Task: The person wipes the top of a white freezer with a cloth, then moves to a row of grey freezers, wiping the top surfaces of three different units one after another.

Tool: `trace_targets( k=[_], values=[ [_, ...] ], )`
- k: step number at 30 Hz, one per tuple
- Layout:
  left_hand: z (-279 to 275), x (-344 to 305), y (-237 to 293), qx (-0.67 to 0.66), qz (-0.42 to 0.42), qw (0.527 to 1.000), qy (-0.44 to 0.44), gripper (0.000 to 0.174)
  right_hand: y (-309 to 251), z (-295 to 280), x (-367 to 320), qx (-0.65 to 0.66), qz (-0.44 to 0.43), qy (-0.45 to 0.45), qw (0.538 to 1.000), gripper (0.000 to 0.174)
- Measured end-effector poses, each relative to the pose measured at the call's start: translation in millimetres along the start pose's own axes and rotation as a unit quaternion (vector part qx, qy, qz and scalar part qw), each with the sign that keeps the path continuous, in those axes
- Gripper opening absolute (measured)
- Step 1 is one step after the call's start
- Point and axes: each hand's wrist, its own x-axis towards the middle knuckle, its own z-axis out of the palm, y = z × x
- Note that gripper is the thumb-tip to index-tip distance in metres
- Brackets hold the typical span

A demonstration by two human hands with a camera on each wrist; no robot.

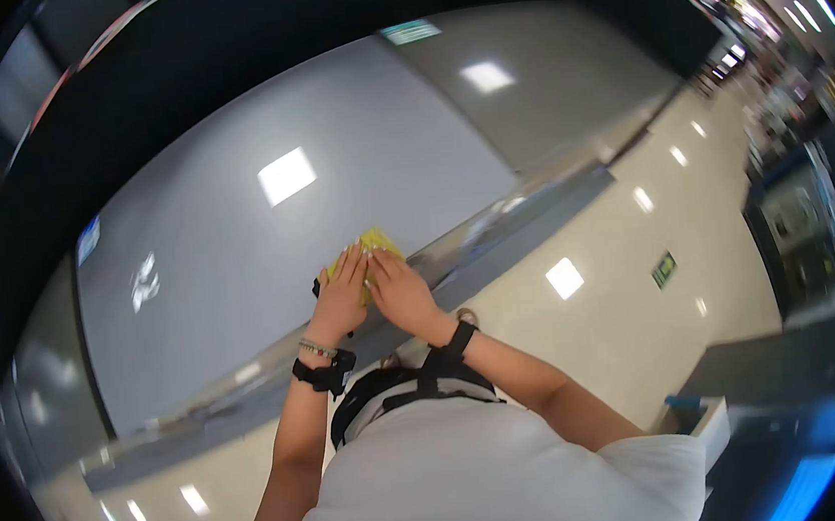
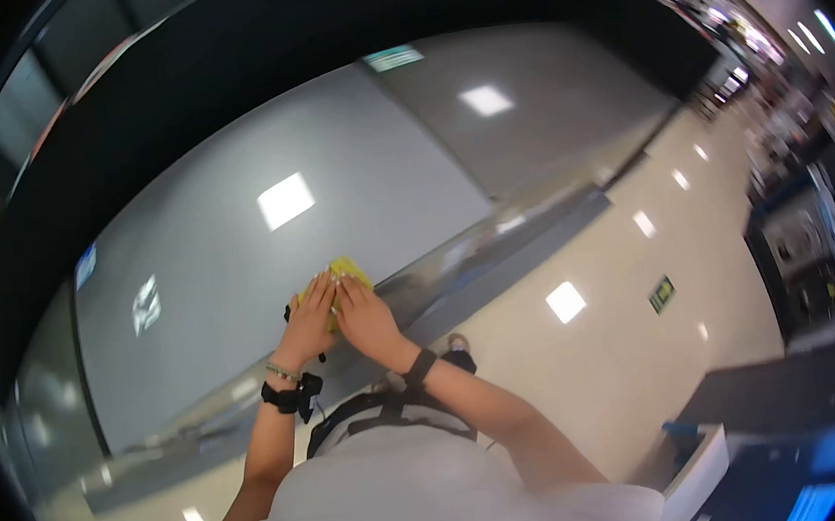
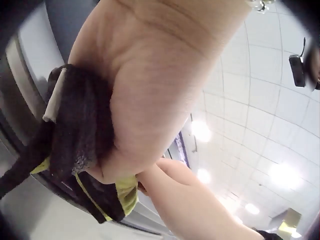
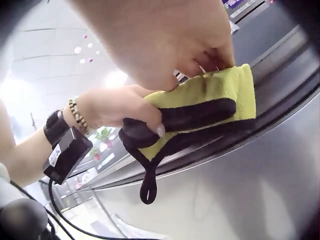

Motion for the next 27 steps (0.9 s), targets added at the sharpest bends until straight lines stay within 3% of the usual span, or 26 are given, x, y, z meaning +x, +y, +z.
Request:
trace_targets(
  k=[7,9,13,16,20,27],
  values=[
    [-30.1,-149.2,-55.1,-0.025,-0.21,0.974,0.083,0.076,-98.7,73.9,12.4,0.138,-0.231,-0.124,0.955,0.058],
    [-28.2,-180.5,-65.7,-0.023,-0.234,0.967,0.102,0.077,-121.1,83.9,10.1,0.158,-0.262,-0.134,0.942,0.061],
    [-25.0,-191.3,-64.6,0.016,-0.266,0.955,0.132,0.078,-132.4,93.0,11.4,0.152,-0.298,-0.156,0.929,0.067],
    [-33.3,-170.2,-52.8,0.022,-0.257,0.96,0.105,0.078,-117.0,84.1,11.8,0.133,-0.283,-0.145,0.939,0.066],
    [-17.1,-107.7,-41.6,0.06,-0.164,0.981,0.08,0.077,-70.3,48.6,12.3,0.086,-0.208,-0.117,0.967,0.065],
    [15.7,54.3,19.0,0.093,0.097,0.99,0.031,0.08,43.9,-33.8,-3.4,-0.034,0.014,-0.027,0.999,0.062]
  ],
)
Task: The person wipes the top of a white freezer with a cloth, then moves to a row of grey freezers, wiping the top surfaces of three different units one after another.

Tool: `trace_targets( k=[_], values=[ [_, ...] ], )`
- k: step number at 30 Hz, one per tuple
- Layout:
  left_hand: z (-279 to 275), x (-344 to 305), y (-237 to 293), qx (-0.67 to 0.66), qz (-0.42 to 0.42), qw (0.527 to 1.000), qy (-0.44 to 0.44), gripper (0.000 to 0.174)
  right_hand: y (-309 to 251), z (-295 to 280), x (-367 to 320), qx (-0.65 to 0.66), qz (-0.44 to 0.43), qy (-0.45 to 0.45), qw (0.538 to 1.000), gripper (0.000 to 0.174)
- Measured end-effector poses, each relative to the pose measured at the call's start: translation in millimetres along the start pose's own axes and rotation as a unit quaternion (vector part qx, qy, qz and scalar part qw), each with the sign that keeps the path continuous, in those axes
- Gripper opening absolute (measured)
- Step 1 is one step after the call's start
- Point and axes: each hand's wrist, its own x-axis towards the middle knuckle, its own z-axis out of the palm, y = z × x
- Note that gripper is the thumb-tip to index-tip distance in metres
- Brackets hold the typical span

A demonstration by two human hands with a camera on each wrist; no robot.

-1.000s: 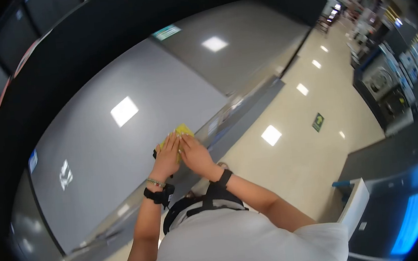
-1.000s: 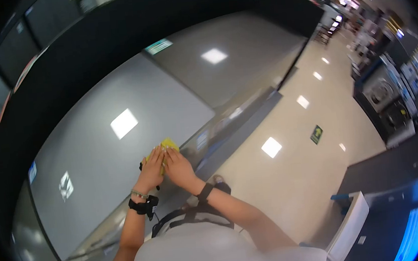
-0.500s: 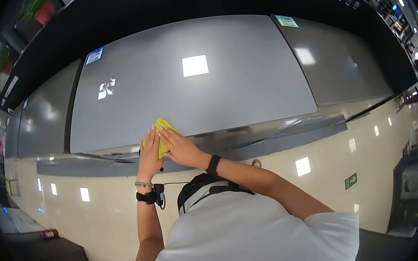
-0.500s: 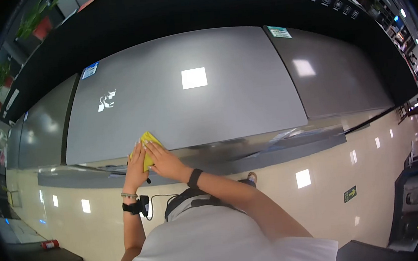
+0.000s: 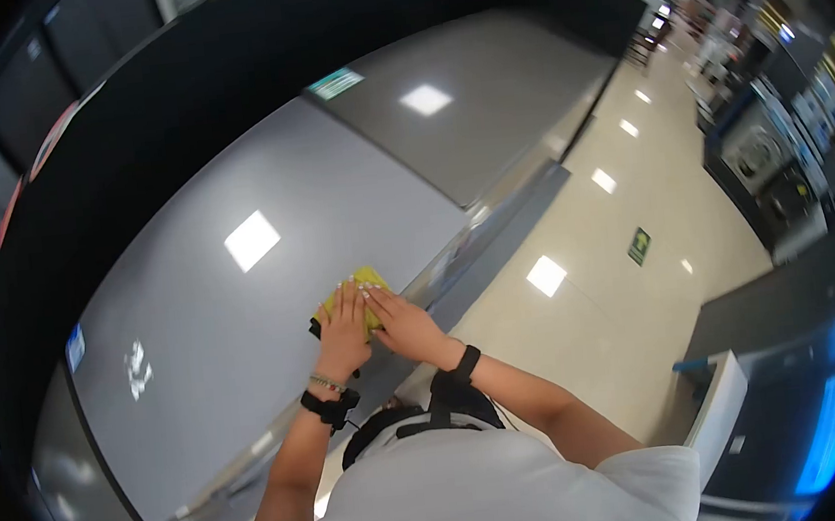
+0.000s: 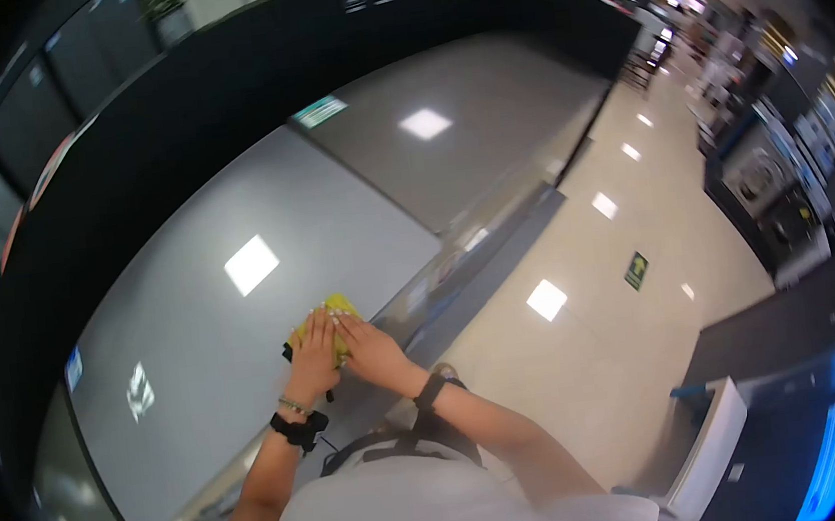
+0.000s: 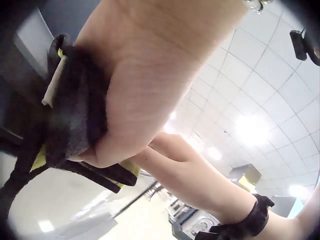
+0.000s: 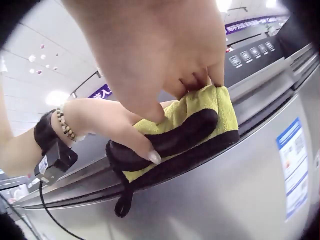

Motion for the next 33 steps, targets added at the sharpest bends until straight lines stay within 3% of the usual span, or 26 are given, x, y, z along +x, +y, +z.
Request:
trace_targets(
  k=[3,6,11,17,23,26,29,31,33],
  values=[
    [15.9,70.5,27.2,-0.018,0.066,0.997,-0.021,0.08,51.0,-23.8,-7.5,-0.021,0.075,0.019,0.997,0.064],
    [18.7,128.5,54.0,-0.033,0.077,0.995,-0.049,0.081,90.3,-47.9,0.5,-0.019,0.128,0.046,0.991,0.062],
    [26.3,174.5,68.7,-0.007,0.042,0.996,-0.074,0.087,127.5,-58.6,18.9,-0.066,0.122,0.042,0.989,0.061],
    [24.4,211.6,62.6,-0.032,0.063,0.992,-0.106,0.088,160.3,-52.5,37.3,-0.104,0.103,0.09,0.985,0.056],
    [40.5,266.0,54.8,-0.003,0.046,0.996,-0.07,0.084,213.2,-57.3,72.9,-0.096,0.086,0.054,0.99,0.055],
    [32.0,297.3,55.0,0.026,0.0,0.995,-0.101,0.082,248.8,-60.9,97.5,-0.087,0.046,0.027,0.995,0.056],
    [35.3,322.2,46.6,-0.012,-0.019,0.995,-0.093,0.082,269.6,-68.5,122.8,-0.083,0.034,-0.084,0.992,0.058],
    [37.8,339.3,43.8,-0.001,-0.057,0.994,-0.096,0.081,281.9,-82.2,144.6,-0.049,0.074,-0.155,0.984,0.063],
    [38.4,360.2,40.9,0.012,-0.093,0.991,-0.094,0.079,301.7,-79.6,161.0,-0.052,0.03,-0.173,0.983,0.064]
  ],
)
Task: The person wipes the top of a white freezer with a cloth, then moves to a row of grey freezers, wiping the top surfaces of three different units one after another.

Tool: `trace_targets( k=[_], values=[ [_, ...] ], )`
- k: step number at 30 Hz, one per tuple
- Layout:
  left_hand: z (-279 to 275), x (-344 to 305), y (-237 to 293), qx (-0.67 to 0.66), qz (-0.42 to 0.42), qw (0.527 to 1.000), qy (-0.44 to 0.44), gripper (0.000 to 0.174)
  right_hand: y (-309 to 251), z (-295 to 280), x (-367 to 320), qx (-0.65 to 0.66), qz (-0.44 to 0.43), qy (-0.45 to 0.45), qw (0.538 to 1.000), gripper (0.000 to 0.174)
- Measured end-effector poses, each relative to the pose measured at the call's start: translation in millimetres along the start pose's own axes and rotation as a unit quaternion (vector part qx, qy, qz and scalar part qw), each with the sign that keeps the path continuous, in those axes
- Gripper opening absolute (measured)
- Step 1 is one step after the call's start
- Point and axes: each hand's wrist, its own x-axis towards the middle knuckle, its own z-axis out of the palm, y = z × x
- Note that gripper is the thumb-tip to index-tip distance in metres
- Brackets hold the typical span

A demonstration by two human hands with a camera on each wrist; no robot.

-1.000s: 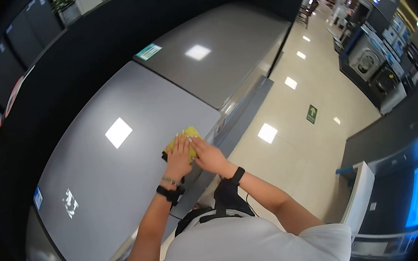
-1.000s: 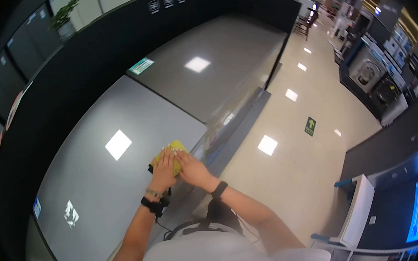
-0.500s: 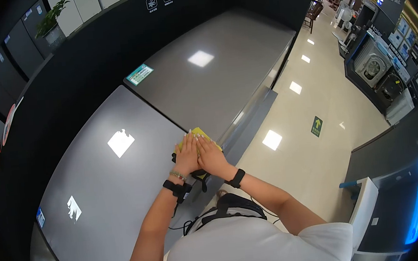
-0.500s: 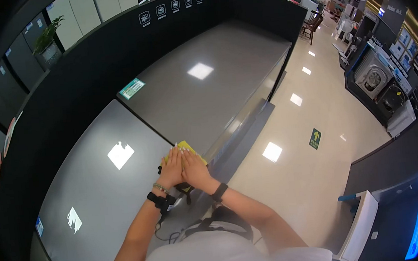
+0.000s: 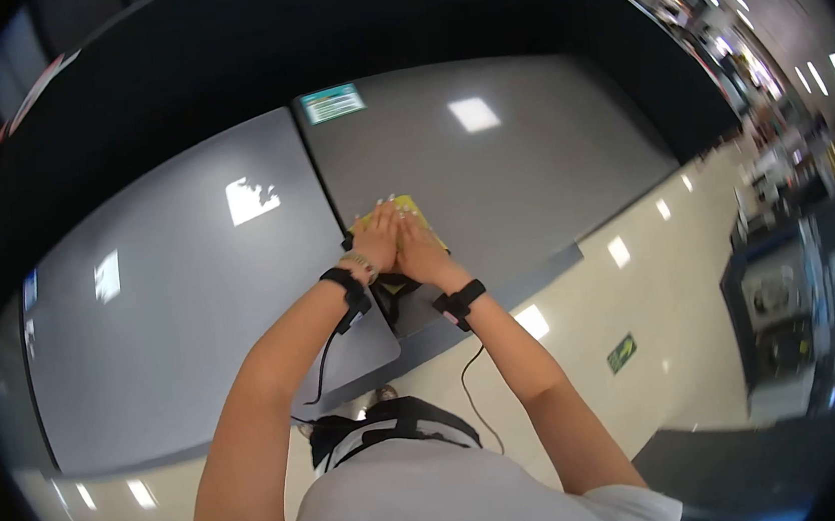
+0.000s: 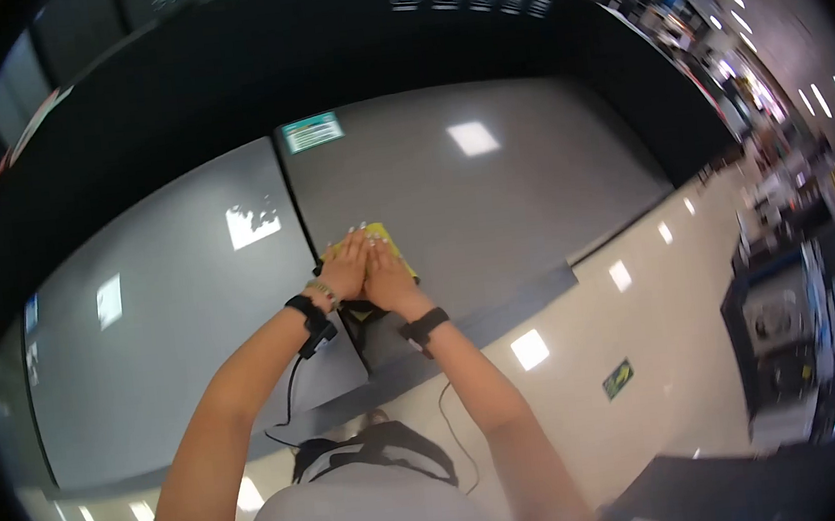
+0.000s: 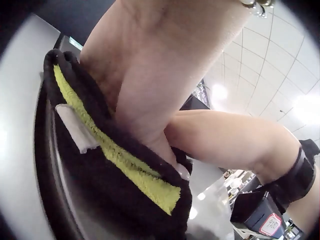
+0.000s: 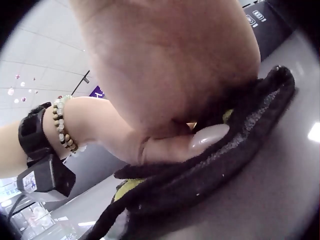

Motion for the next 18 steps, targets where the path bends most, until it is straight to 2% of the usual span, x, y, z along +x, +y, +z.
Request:
trace_targets(
  k=[5,8,12,16,18],
  values=[
    [-8.1,38.3,2.1,-0.004,-0.064,0.998,0.007,0.072,50.9,9.2,45.1,-0.018,-0.072,-0.004,0.997,0.068],
    [-14.4,57.4,2.2,-0.021,-0.107,0.994,0.009,0.07,59.4,-6.5,62.4,-0.018,-0.092,-0.012,0.996,0.07],
    [-9.4,93.0,-8.4,0.022,-0.14,0.989,0.043,0.072,76.6,-12.9,100.2,-0.005,-0.06,-0.019,0.998,0.074],
    [-13.4,109.7,-13.1,0.025,-0.16,0.986,0.024,0.076,88.8,-8.7,120.0,-0.004,-0.054,-0.013,0.998,0.07],
    [-14.5,111.7,-12.9,0.019,-0.171,0.984,0.042,0.072,92.5,-6.6,122.0,-0.002,-0.058,-0.007,0.998,0.069]
  ],
)
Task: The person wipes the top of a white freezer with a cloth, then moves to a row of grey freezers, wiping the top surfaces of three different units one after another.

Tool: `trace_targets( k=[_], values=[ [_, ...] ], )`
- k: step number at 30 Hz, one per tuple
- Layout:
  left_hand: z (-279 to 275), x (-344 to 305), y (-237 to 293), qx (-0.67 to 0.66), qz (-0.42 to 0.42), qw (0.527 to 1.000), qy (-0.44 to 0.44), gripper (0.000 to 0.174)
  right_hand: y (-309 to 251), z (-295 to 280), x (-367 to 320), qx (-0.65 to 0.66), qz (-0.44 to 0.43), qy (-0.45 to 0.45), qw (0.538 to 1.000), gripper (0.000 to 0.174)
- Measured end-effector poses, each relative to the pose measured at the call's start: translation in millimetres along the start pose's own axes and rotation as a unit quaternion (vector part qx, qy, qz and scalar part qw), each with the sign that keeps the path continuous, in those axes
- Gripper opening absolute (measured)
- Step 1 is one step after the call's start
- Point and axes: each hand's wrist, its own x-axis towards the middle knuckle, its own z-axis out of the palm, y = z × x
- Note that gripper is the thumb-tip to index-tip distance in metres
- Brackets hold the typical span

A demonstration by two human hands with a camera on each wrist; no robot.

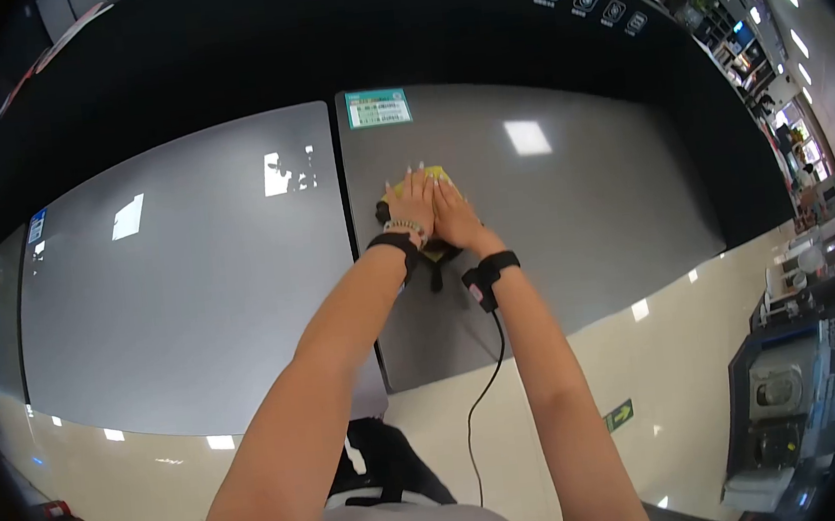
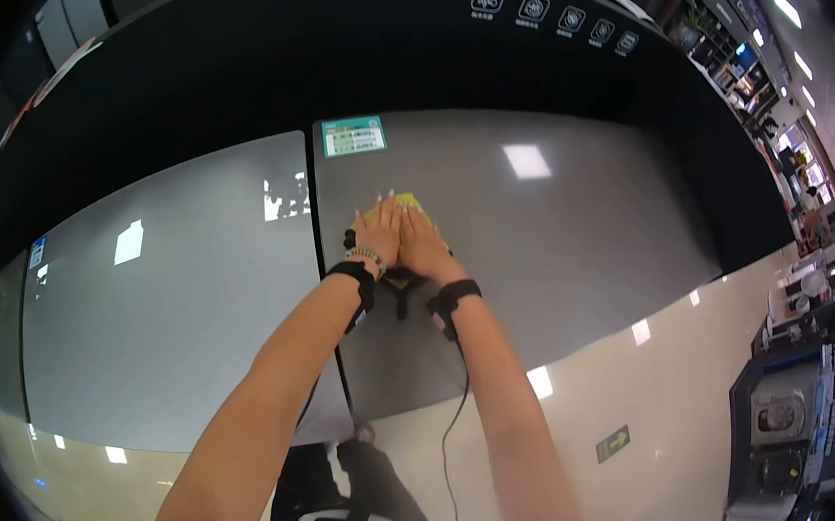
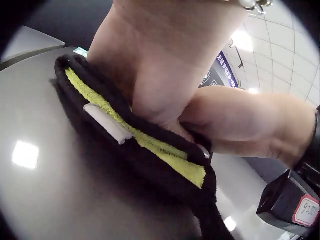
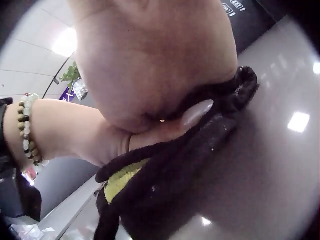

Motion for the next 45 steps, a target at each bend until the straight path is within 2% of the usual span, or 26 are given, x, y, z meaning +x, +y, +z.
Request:
trace_targets(
  k=[2,4,5,6,7,8,10,14,16,17,19,20,22,24,26,30,33,35,37,39,40,42,44,45],
  values=[
    [-5.9,-2.1,2.2,0.003,-0.007,1.0,-0.018,0.065,0.5,-2.5,3.4,0.005,-0.003,0.007,1.0,0.068],
    [-9.0,-2.7,5.4,0.021,-0.019,0.999,-0.02,0.059,-10.5,-8.0,-1.3,0.03,0.03,0.01,0.999,0.064],
    [-7.6,-7.4,7.2,0.039,-0.028,0.999,0.002,0.057,-16.4,-9.2,-6.4,0.034,0.03,0.009,0.999,0.064],
    [-4.4,-15.3,8.9,0.056,-0.036,0.998,0.023,0.056,-23.1,-12.8,-11.5,0.029,0.067,-0.001,0.997,0.063],
    [-1.3,-23.8,8.5,0.058,-0.035,0.997,0.046,0.061,-31.5,-15.1,-18.4,0.025,0.103,-0.011,0.994,0.062],
    [3.5,-36.3,7.3,0.06,-0.037,0.997,0.04,0.061,-37.4,-12.9,-30.1,0.03,0.104,-0.015,0.994,0.062],
    [-2.7,-68.8,7.5,0.0,0.0,1.0,-0.006,0.072,-44.4,-6.0,-54.6,0.041,0.067,0.003,0.997,0.061],
    [-4.3,-137.6,8.9,0.018,0.03,0.998,-0.043,0.082,-77.6,3.5,-119.9,0.008,0.031,-0.011,0.999,0.065],
    [6.7,-174.1,9.1,0.038,0.07,0.997,-0.017,0.084,-102.3,14.9,-158.1,-0.003,0.035,0.039,0.999,0.066],
    [12.7,-195.6,8.4,0.037,0.068,0.997,-0.018,0.084,-114.8,19.8,-178.1,-0.003,0.033,0.037,0.999,0.066],
    [18.9,-233.8,10.5,0.004,0.108,0.993,0.047,0.086,-134.3,22.5,-212.5,0.007,0.032,0.068,0.997,0.067],
    [19.9,-245.1,13.0,0.003,0.105,0.993,0.051,0.086,-139.8,19.4,-224.0,0.005,0.028,0.069,0.997,0.067],
    [14.0,-265.9,14.7,-0.034,0.123,0.985,0.113,0.084,-151.1,12.7,-241.5,0.053,0.052,0.036,0.997,0.07],
    [11.3,-272.9,22.2,-0.024,0.109,0.988,0.111,0.081,-146.0,6.4,-248.0,0.095,0.031,0.05,0.994,0.066],
    [17.5,-273.8,26.1,-0.009,0.088,0.984,0.156,0.078,-131.4,7.1,-245.7,0.272,0.032,0.054,0.96,0.057],
    [30.9,-273.9,26.4,0.023,0.102,0.976,0.192,0.073,-121.4,5.3,-251.6,0.27,-0.011,0.077,0.96,0.052],
    [24.9,-281.2,25.0,-0.067,0.123,0.981,0.137,0.071,-127.7,1.6,-264.3,0.291,0.004,0.092,0.952,0.046],
    [20.3,-287.2,20.1,-0.085,0.151,0.979,0.111,0.071,-133.9,7.5,-270.2,0.229,0.13,0.178,0.948,0.041],
    [19.7,-291.8,14.9,-0.112,0.184,0.974,0.07,0.072,-139.5,15.9,-271.6,0.216,0.149,0.196,0.945,0.042],
    [18.8,-292.3,12.9,-0.102,0.198,0.972,0.071,0.072,-149.9,30.8,-283.9,0.178,0.19,0.215,0.941,0.044],
    [18.4,-294.4,11.4,-0.101,0.215,0.968,0.079,0.071,-156.3,35.5,-288.7,0.188,0.204,0.212,0.937,0.044],
    [19.8,-296.0,10.8,-0.067,0.237,0.967,0.064,0.071,-152.2,35.6,-287.8,0.355,0.291,0.176,0.871,0.048],
    [21.2,-297.6,10.8,-0.058,0.265,0.96,0.073,0.07,-138.7,51.7,-291.0,0.342,0.306,0.197,0.866,0.054],
    [21.9,-298.7,11.8,-0.059,0.271,0.958,0.071,0.07,-135.5,54.4,-291.4,0.347,0.333,0.174,0.859,0.055]
  ],
)
